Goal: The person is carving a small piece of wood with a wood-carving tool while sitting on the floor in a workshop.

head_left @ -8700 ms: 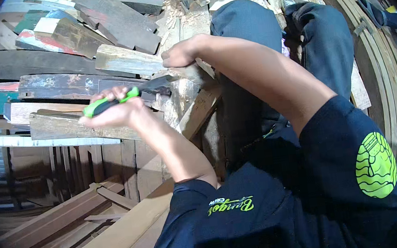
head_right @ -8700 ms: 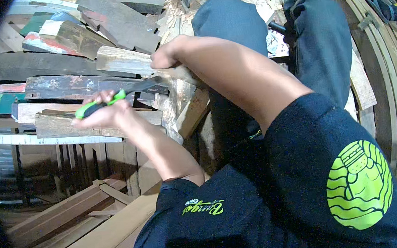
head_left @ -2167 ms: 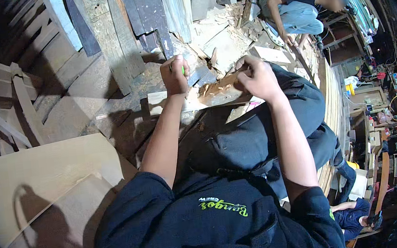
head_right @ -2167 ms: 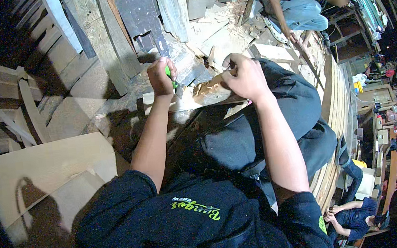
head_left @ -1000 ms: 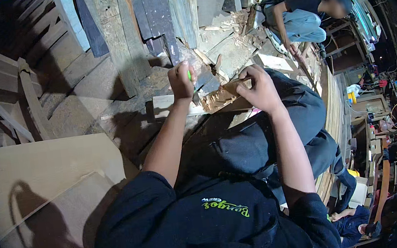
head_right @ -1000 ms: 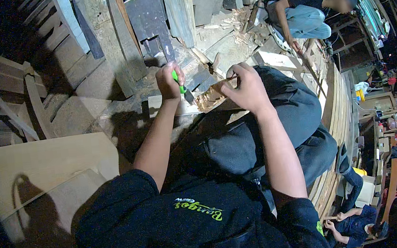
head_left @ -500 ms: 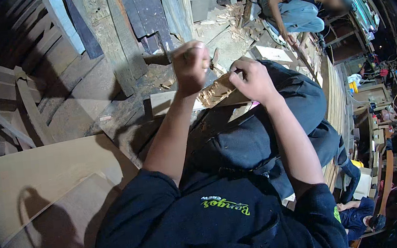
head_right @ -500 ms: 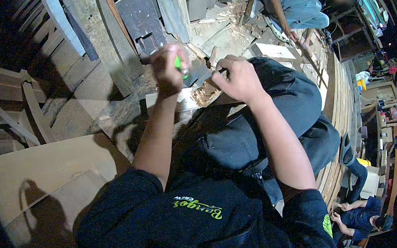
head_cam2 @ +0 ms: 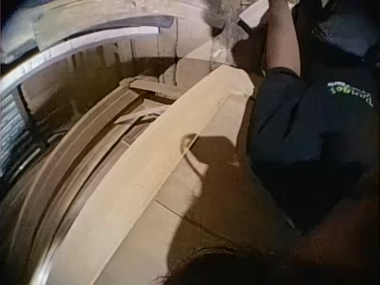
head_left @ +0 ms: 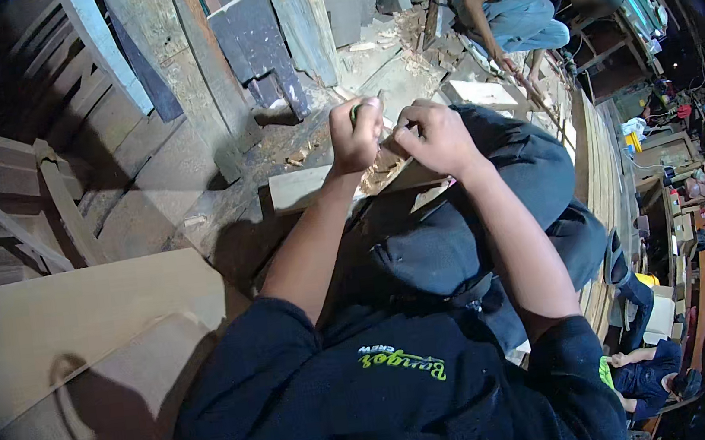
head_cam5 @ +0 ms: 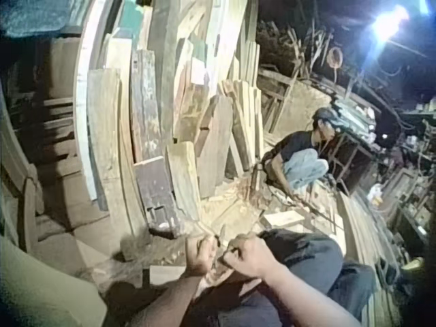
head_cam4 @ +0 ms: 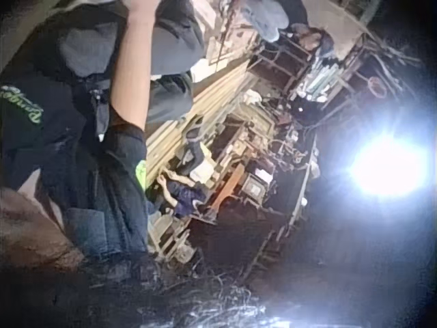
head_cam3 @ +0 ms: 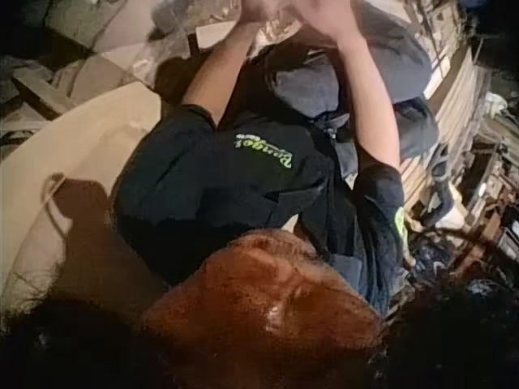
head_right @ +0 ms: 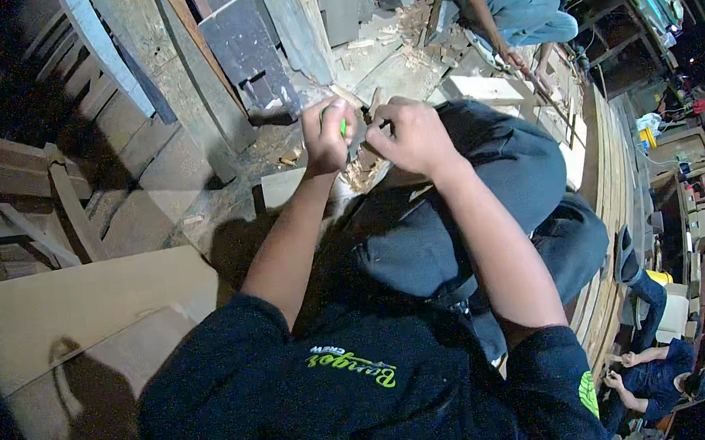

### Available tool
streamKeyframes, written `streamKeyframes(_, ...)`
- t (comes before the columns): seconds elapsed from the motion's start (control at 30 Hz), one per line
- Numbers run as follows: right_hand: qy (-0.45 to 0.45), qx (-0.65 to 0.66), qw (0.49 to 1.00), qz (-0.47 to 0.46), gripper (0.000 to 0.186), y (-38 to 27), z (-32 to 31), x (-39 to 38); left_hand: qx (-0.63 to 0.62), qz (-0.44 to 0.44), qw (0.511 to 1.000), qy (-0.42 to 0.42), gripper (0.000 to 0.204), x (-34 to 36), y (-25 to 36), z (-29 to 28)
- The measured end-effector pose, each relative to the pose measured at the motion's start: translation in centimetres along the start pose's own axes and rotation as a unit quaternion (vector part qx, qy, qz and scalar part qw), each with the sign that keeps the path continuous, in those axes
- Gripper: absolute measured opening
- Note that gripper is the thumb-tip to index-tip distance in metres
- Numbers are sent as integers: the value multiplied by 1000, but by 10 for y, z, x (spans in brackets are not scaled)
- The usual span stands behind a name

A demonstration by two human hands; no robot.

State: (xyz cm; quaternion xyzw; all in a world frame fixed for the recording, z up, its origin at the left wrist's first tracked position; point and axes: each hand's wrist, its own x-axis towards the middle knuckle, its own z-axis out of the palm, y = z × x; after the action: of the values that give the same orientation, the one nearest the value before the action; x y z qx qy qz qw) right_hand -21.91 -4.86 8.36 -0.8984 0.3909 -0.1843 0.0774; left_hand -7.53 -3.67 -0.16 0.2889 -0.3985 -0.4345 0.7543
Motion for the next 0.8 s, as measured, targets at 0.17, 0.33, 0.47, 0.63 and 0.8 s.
streamKeyframes(0.17, 4, -23, 1000, 11, 29, 11, -5, -2, -68, 75, 995, 2, 35, 15, 12, -5)
streamKeyframes(0.33, 13, -34, 999, -2, 31, 6, -3, 4, -16, 49, 999, -12, 35, -2, 9, -2)
streamKeyframes(0.47, -3, -40, 999, 8, 31, 7, -1, 0, -62, 29, 998, 12, 44, 7, 22, -9)
streamKeyframes(0.63, 6, -24, 1000, -1, 30, -8, 0, 9, 76, 144, 986, -17, 39, 0, 3, -27)
streamKeyframes(0.8, 6, -14, 1000, 25, 31, 8, 4, 1, 2, 62, 998, 11, 39, -7, -2, -16)
